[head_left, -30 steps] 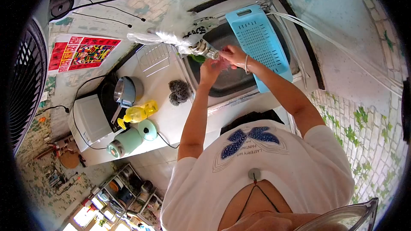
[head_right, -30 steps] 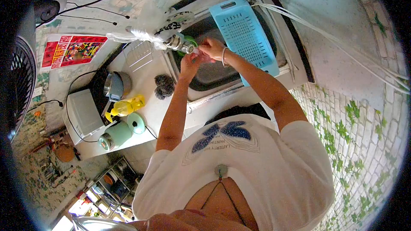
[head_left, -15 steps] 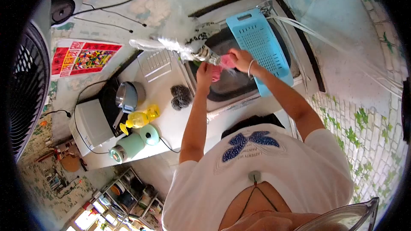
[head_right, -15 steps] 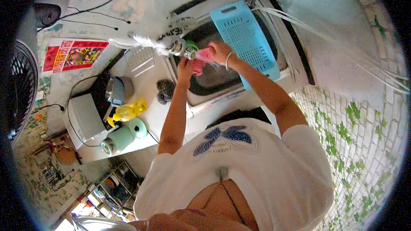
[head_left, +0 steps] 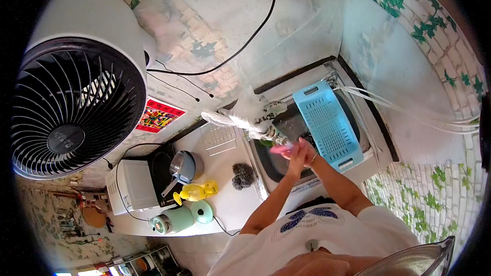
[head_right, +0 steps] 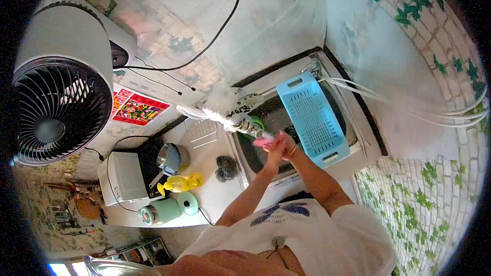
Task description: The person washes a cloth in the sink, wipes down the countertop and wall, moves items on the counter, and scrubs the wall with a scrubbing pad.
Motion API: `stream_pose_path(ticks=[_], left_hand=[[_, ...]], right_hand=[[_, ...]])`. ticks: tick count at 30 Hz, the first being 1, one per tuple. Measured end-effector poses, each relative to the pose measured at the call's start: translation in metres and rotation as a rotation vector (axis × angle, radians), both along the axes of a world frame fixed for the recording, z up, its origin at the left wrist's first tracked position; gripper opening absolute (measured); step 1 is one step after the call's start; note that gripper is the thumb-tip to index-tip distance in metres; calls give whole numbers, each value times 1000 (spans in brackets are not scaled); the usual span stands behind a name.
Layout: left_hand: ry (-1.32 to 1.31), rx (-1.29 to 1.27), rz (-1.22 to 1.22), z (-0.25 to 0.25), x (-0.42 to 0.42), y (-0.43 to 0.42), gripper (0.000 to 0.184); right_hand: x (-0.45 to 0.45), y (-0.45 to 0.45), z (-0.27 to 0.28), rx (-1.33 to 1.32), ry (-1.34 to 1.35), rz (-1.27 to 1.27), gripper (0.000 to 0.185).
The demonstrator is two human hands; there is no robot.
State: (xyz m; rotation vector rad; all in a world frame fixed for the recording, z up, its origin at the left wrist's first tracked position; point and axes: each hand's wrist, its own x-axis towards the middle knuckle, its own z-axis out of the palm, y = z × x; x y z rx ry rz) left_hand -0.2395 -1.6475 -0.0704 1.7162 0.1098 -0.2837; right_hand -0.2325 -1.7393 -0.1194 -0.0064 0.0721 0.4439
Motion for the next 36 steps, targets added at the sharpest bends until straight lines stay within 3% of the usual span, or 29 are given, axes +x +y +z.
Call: stream_pose_path(ticks=[2, 4, 6, 7, 8, 9, 10, 11, 14, 16, 17, 20, 23, 25, 27, 28, 30, 31, 33, 34, 36], left_hand=[[-80, 83, -44, 3, -4, 0, 34], [-142, 219, -65, -4, 10, 7, 36], [-157, 444, -118, -14, 37, 14, 39], [-133, 582, -158, -17, 51, 19, 41], [-132, 666, -149, -19, 60, 20, 42], [-291, 652, 98, -21, 58, 19, 41], [-289, 644, 93, -24, 48, 12, 41], [-305, 568, 50, -15, 34, 2, 34], [-384, 157, -30, -19, 6, -9, 28], [-294, 174, -191, 30, -6, -9, 33], [-103, 103, -296, 33, -7, -4, 31], [-231, -62, -286, 43, -19, -8, 27], [-103, -9, -268, 33, -23, -9, 26], [-208, 107, -239, 31, -13, -4, 25], [-399, 304, -73, 29, 9, -8, 21], [-395, 305, -73, 28, 18, -4, 21], [-299, 771, -135, 36, 33, 8, 20], [-293, 769, -135, 30, 35, 8, 20], [-373, 560, 89, 22, 37, 8, 27], [-353, 567, 83, 22, 32, 8, 27], [-702, 651, -245, 42, 19, 10, 29]], right_hand=[[8, -9, -2, 276, 676, 199, 44], [-8, 11, 47, 127, 193, 6, 33], [-11, 27, 61, -377, 310, -210, 25], [-17, 33, 82, -405, 296, -271, 20], [-16, 34, 81, -410, 301, -282, 20], [-18, 35, 80, -404, 261, -307, 19], [-17, 35, 79, -400, 214, -330, 18], [-11, 31, 103, -370, 321, -348, 16], [-4, 16, 30, -220, 364, -357, 18], [-3, 11, 19, -146, 387, -354, 20], [-6, 6, 24, -225, 437, -263, 19], [3, 0, 5, -349, 504, -146, 16], [2, 8, -6, -373, 440, -212, 14], [1, 16, -6, -358, 349, -295, 15], [1, 28, -6, 65, 314, -217, 14], [-4, 31, 3, 65, 318, -216, 14], [-14, 37, 85, -348, 337, -295, 18], [-16, 40, 90, -485, 375, -312, 22], [-18, 31, 75, -445, 383, -256, 24], [-21, 27, 64, -402, 395, -197, 26], [-15, 23, 60, -374, 344, -295, 34]])
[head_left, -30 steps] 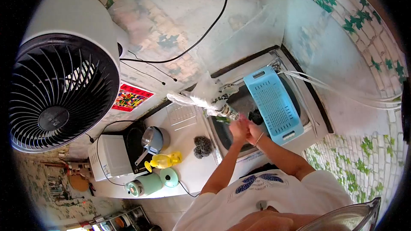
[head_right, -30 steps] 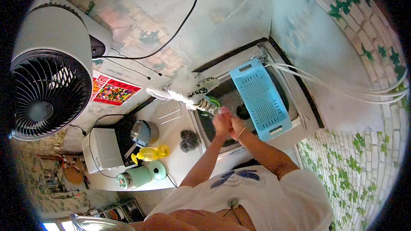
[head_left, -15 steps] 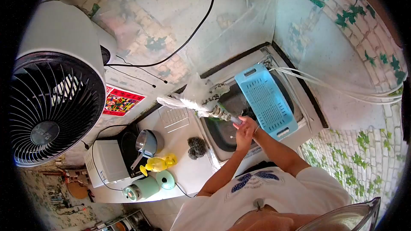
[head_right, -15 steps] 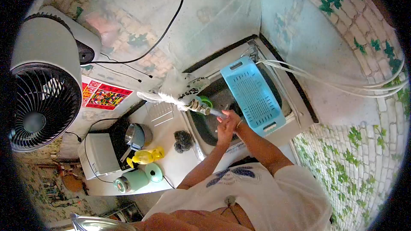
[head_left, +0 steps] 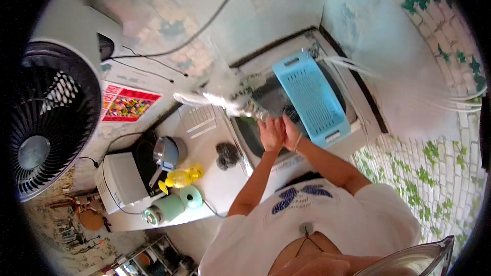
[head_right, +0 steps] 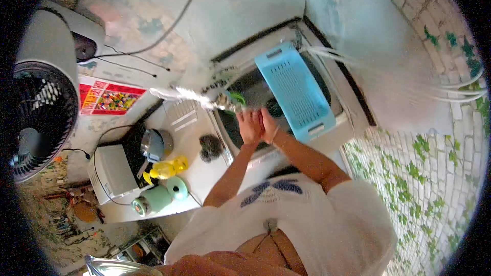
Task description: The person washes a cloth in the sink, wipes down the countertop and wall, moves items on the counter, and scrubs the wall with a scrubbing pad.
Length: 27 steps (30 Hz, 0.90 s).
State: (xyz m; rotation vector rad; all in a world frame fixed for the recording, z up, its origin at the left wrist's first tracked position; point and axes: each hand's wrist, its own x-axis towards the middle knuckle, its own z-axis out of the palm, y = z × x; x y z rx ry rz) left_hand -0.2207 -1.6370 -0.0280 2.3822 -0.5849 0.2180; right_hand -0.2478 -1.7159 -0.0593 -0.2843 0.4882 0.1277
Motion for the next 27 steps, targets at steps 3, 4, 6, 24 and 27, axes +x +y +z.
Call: stream_pose_path(ticks=[3, 4, 6, 24, 27], left_hand=[[-77, 1, -335, 2, -14, 10, 30], [-131, 54, -443, 14, -14, 13, 31], [-275, 64, -475, 22, -8, 18, 34], [205, -62, -127, 20, -10, 9, 30], [312, -207, -110, 10, -12, 9, 33]], right_hand=[[1, -18, 8, 12, 13, 19, 41], [-1, -25, 19, 0, 16, 55, 43], [-6, -20, 40, 91, 35, 124, 43], [2, -18, 48, -605, 61, 197, 19], [1, -15, 31, -685, 57, 191, 22]])
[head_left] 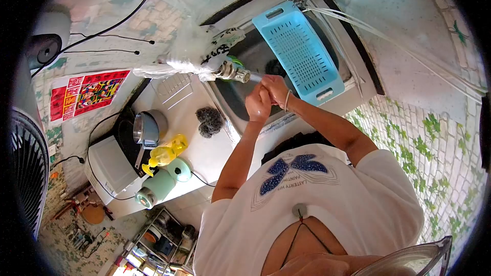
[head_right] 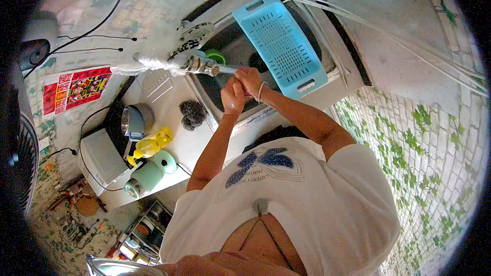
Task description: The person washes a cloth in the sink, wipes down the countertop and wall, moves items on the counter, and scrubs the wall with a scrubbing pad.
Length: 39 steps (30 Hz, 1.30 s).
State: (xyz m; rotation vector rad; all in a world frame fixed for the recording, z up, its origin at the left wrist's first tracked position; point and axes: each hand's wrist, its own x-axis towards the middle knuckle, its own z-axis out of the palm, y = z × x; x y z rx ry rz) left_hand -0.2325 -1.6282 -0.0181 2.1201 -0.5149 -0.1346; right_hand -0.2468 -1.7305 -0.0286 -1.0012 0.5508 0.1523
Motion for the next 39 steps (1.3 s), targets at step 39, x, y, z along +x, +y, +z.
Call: stream_pose_path(ticks=[39], left_hand=[[487, -231, 51, 60, -6, 41, 31]], right_hand=[[-36, -62, 45, -643, -289, 343, 59]])
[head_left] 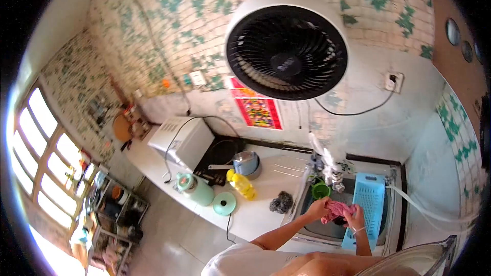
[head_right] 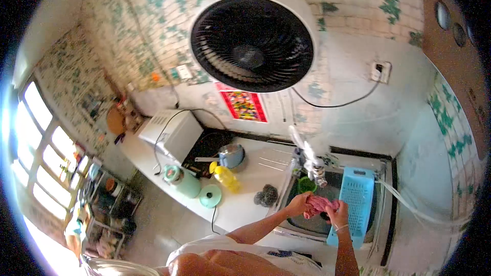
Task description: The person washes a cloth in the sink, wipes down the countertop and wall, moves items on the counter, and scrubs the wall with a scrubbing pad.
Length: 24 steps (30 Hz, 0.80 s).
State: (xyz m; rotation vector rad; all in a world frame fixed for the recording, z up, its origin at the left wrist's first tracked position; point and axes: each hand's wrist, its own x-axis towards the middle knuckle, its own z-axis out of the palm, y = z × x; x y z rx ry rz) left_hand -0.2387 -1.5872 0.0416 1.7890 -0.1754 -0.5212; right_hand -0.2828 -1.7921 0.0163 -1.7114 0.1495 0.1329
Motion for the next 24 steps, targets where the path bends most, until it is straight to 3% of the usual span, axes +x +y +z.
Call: stream_pose_path(ticks=[1, 2, 4, 6, 7, 8, 9, 10, 12, 13, 14, 15, 16, 18, 20, 22, 24], left_hand=[[-133, 46, 12, 6, -3, 1, 32], [-263, 96, 20, 8, -6, 0, 34], [-227, 198, 4, 2, -7, -12, 34], [-622, 19, -43, 19, -20, -25, 35], [-624, 36, -16, 25, -24, -26, 35], [-578, -38, -97, 31, -27, -26, 32], [-537, -114, -178, 39, -28, -26, 29], [-544, -99, -153, 47, -32, -22, 29], [21, -240, -290, 64, -39, -8, 29], [19, -229, -273, 58, -42, -6, 29], [-37, -423, -206, 52, -49, -7, 30], [-99, -617, -140, 47, -52, -7, 31], [-103, -611, -133, 43, -54, -10, 31], [300, -702, 312, 57, -68, -22, 31], [345, -806, 381, 34, -65, -25, 24], [616, -911, -91, 11, -57, -12, 30], [250, -813, -209, 17, -62, -17, 45]], right_hand=[[-6, -4, -6, -407, -66, 36, 69], [-7, -2, -6, -408, -79, 68, 69], [-13, 1, -8, -188, -295, 259, 87], [-2, 5, -47, -145, -382, 328, 86], [6, 7, -58, -110, -403, 405, 83], [11, 10, -62, -75, -425, 481, 79], [11, 13, -47, 159, -79, 469, 68], [10, 10, -29, 165, -85, 497, 68], [5, 13, 24, 197, 204, 486, 59], [13, 8, -5, 199, 69, 473, 50], [13, 11, -3, 207, 71, 487, 50], [16, 14, 3, 88, -170, 402, 46], [20, 15, 10, -32, -409, 308, 42], [14, 27, 57, -108, -494, 307, 33], [19, 34, 81, -380, -1065, 409, 30], [21, 34, 105, -411, -1115, 507, 27], [28, 32, 113, -508, -1341, 684, 22]])
